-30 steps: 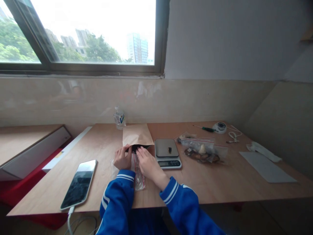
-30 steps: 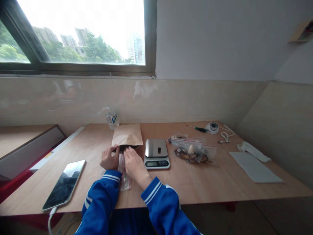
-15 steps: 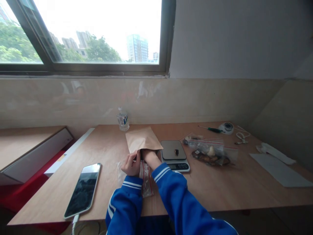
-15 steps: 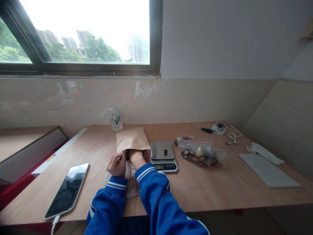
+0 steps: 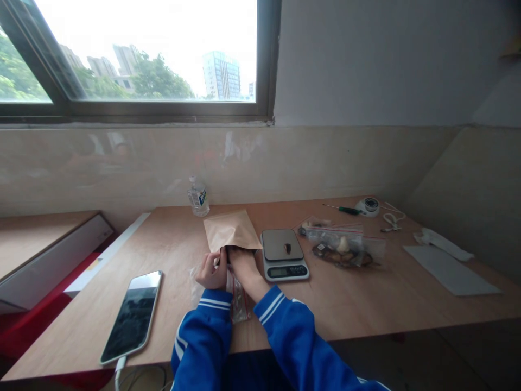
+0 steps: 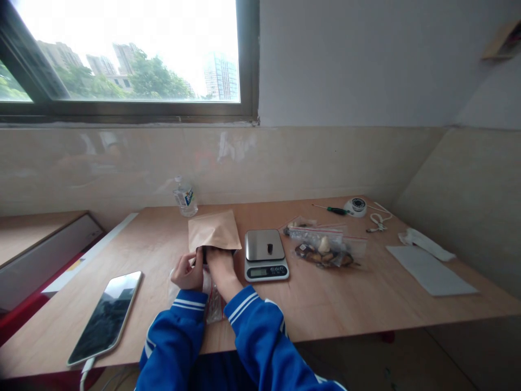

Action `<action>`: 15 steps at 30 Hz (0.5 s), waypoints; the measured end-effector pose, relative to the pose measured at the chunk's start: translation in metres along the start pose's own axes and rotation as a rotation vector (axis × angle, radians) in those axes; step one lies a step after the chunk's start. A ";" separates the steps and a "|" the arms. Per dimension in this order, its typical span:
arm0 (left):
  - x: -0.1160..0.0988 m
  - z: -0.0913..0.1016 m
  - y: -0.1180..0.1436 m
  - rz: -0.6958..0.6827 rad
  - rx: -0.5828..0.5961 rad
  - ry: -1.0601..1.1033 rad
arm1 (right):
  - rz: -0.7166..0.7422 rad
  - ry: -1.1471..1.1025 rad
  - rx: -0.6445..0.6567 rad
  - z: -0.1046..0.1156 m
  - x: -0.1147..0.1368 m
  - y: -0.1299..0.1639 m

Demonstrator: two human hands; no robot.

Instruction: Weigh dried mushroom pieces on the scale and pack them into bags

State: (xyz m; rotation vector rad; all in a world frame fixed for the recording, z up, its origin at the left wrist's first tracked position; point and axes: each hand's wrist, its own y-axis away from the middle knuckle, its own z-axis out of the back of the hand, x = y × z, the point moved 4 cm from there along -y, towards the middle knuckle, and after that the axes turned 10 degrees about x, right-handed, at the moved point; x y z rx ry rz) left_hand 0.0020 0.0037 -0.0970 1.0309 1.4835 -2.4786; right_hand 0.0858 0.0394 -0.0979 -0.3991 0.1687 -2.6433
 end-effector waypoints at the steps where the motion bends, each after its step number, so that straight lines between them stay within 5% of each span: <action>1: 0.000 0.000 0.000 0.008 0.004 -0.001 | -0.026 0.013 0.011 0.003 0.000 0.005; 6: -0.001 -0.001 -0.001 0.042 0.043 -0.004 | -0.113 0.034 0.021 0.017 -0.001 0.023; 15: 0.002 -0.003 0.001 0.041 0.058 0.022 | 0.002 0.135 -0.100 0.015 -0.002 0.031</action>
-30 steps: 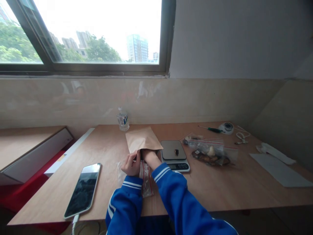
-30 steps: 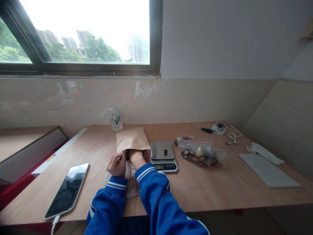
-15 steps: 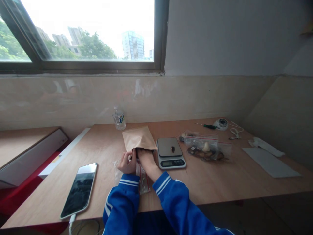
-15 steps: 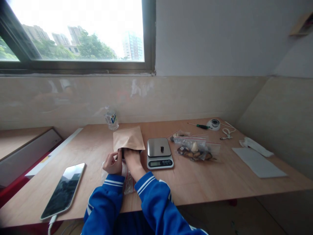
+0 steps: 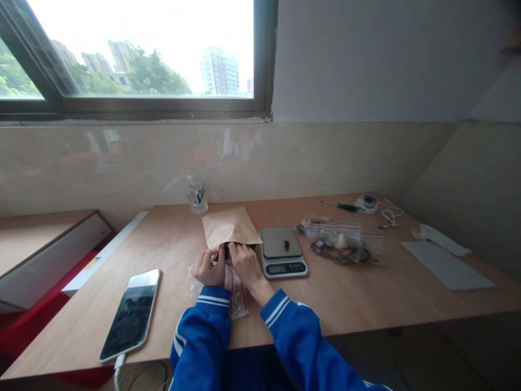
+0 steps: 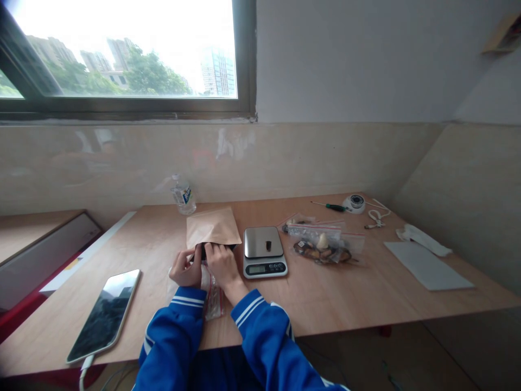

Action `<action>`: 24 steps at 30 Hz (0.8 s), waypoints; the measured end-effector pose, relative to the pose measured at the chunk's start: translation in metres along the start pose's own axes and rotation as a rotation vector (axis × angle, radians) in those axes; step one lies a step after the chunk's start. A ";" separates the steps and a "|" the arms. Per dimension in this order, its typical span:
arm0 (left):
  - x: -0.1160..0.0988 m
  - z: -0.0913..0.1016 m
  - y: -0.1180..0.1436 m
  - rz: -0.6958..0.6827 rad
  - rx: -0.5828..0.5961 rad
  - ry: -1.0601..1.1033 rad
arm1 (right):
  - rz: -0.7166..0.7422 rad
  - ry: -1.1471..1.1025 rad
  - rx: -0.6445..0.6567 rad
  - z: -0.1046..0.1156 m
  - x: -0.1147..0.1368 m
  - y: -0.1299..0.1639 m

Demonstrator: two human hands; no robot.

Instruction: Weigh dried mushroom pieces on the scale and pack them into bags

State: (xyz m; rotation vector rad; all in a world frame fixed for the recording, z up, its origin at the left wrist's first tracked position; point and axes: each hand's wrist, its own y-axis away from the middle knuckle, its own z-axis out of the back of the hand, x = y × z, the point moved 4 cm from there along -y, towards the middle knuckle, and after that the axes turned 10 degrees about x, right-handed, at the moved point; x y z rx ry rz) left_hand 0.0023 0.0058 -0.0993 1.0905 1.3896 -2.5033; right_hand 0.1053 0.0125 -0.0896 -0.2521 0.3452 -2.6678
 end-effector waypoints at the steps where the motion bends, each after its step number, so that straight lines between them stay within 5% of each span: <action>1: 0.000 0.000 0.000 -0.011 -0.001 -0.005 | 0.030 -0.005 -0.018 0.000 -0.001 0.002; 11: -0.003 0.000 0.000 -0.075 0.021 -0.029 | 0.126 -0.281 -0.316 0.018 -0.029 0.035; 16: -0.001 -0.001 0.000 -0.073 0.001 -0.028 | -0.089 -0.555 -0.471 0.032 -0.068 0.054; 20: -0.001 -0.001 0.000 -0.073 0.011 -0.020 | -0.296 -0.580 -0.401 0.034 -0.110 0.042; 24: 0.000 -0.001 0.000 -0.072 0.010 -0.012 | -0.322 -0.516 -0.221 0.035 -0.136 0.023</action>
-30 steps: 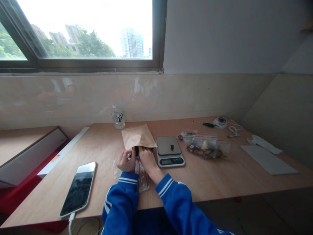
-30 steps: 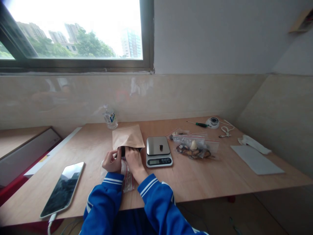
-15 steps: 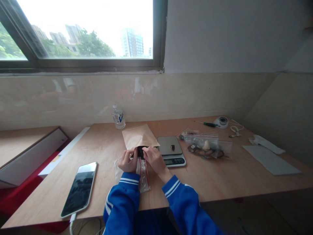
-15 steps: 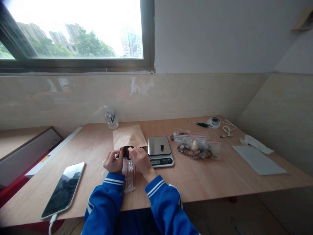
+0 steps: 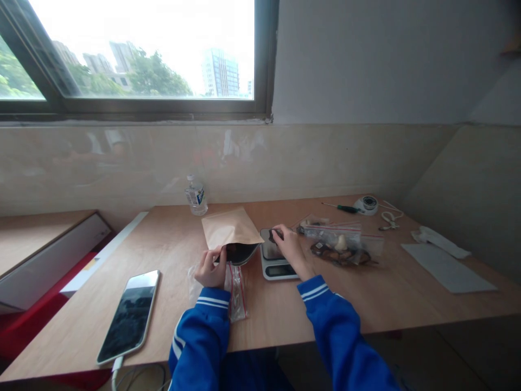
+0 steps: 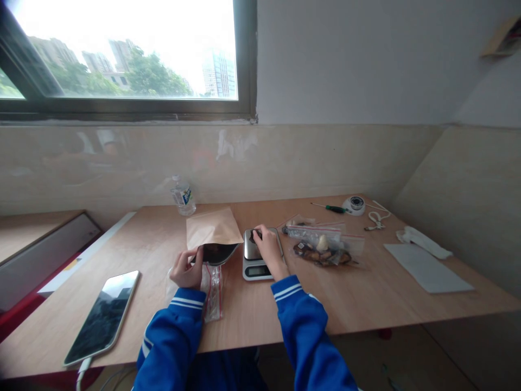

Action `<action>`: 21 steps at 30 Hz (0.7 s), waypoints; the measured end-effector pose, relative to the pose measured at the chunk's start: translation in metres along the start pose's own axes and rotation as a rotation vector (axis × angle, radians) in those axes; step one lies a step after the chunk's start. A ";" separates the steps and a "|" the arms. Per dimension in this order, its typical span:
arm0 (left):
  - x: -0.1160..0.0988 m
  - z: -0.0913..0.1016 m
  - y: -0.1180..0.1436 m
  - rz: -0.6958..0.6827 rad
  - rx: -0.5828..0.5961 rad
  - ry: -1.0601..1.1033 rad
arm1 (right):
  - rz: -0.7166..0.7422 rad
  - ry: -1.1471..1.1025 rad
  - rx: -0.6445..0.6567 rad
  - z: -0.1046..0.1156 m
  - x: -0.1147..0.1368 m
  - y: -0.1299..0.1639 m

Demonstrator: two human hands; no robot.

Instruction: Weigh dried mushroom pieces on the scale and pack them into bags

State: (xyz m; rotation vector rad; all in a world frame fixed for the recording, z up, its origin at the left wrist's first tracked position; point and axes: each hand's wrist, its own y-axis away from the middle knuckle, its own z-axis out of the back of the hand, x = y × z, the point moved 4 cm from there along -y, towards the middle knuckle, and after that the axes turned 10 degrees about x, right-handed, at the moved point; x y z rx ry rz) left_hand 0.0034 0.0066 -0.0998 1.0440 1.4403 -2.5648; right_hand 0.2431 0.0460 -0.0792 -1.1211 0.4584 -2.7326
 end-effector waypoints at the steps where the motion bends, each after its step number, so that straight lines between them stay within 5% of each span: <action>1: 0.000 0.000 0.000 0.000 -0.002 0.000 | -0.011 0.031 0.029 0.001 -0.002 -0.004; 12: -0.002 0.001 0.000 -0.070 -0.036 0.002 | -0.101 0.060 0.099 0.011 -0.021 -0.013; 21: -0.006 0.003 -0.002 -0.132 -0.095 0.017 | -0.166 -0.285 0.001 0.011 -0.050 -0.038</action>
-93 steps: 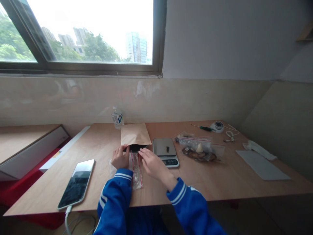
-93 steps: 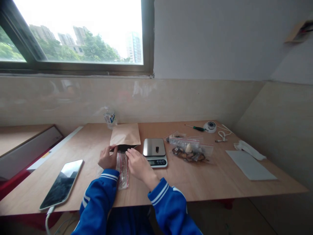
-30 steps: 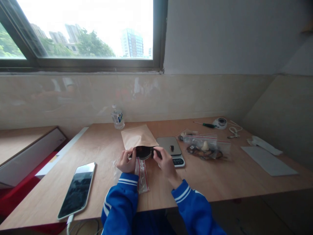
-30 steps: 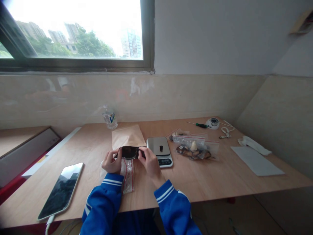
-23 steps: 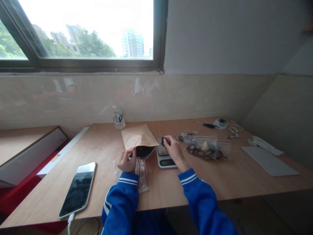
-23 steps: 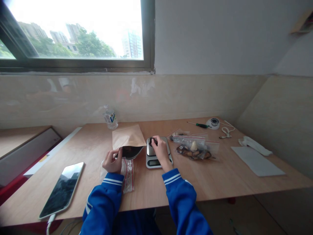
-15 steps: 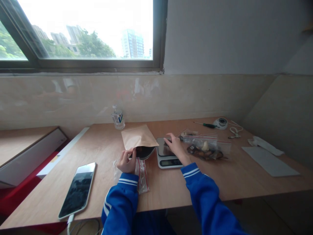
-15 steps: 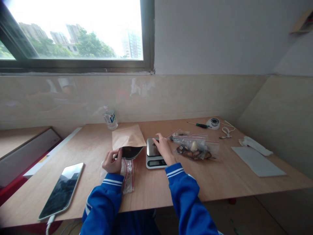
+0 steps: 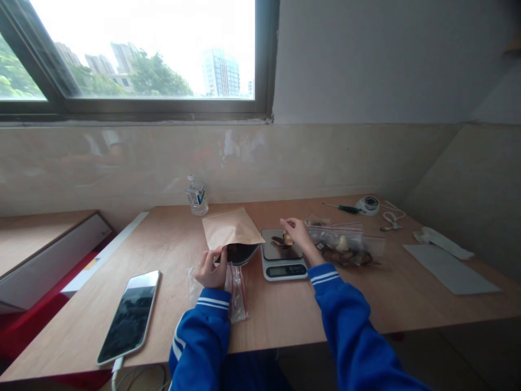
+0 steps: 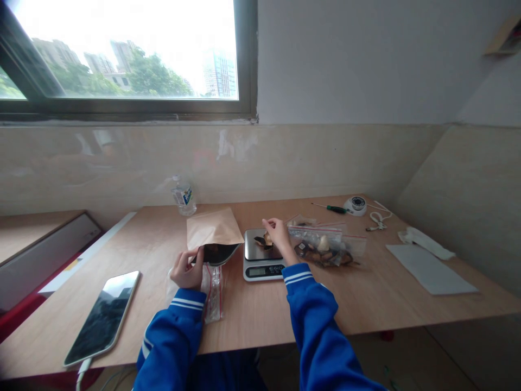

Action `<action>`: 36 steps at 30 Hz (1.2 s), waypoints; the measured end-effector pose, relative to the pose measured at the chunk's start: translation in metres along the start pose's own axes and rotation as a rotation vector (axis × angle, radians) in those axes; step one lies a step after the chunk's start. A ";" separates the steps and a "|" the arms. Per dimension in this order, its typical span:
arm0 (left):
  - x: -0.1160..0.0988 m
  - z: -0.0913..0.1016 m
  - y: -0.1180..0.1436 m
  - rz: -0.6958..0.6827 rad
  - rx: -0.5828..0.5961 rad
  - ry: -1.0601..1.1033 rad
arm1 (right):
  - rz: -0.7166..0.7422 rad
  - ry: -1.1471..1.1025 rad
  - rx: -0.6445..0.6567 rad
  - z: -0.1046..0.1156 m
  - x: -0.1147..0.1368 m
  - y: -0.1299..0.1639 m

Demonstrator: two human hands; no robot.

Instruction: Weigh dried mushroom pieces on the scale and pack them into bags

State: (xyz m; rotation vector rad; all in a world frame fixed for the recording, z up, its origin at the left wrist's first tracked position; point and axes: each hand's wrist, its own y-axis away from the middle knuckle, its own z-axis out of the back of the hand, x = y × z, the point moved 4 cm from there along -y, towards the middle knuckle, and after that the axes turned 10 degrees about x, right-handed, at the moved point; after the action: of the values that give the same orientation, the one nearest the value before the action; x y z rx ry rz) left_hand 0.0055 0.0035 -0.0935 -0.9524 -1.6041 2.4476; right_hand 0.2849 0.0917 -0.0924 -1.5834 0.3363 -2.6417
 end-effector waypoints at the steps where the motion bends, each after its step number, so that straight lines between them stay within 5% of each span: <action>1: -0.001 0.000 0.000 -0.007 -0.003 0.000 | -0.016 -0.041 -0.011 0.000 -0.005 -0.004; 14: -0.004 0.002 -0.002 -0.030 -0.011 0.022 | -0.131 -0.225 -0.028 0.010 -0.040 -0.005; 23: -0.004 0.003 -0.001 -0.059 -0.030 0.012 | -0.070 -0.214 0.006 0.007 -0.011 -0.001; 28: 0.000 0.000 0.001 -0.036 -0.022 0.013 | 0.111 0.016 0.210 -0.026 0.022 0.005; 36: -0.001 0.000 0.000 -0.018 0.009 0.031 | 0.155 0.258 0.177 -0.031 0.051 0.019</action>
State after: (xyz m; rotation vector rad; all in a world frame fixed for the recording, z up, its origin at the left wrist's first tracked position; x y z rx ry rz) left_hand 0.0059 0.0027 -0.0935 -0.9657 -1.5843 2.4142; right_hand 0.2325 0.0703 -0.0665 -1.1220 0.2165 -2.6705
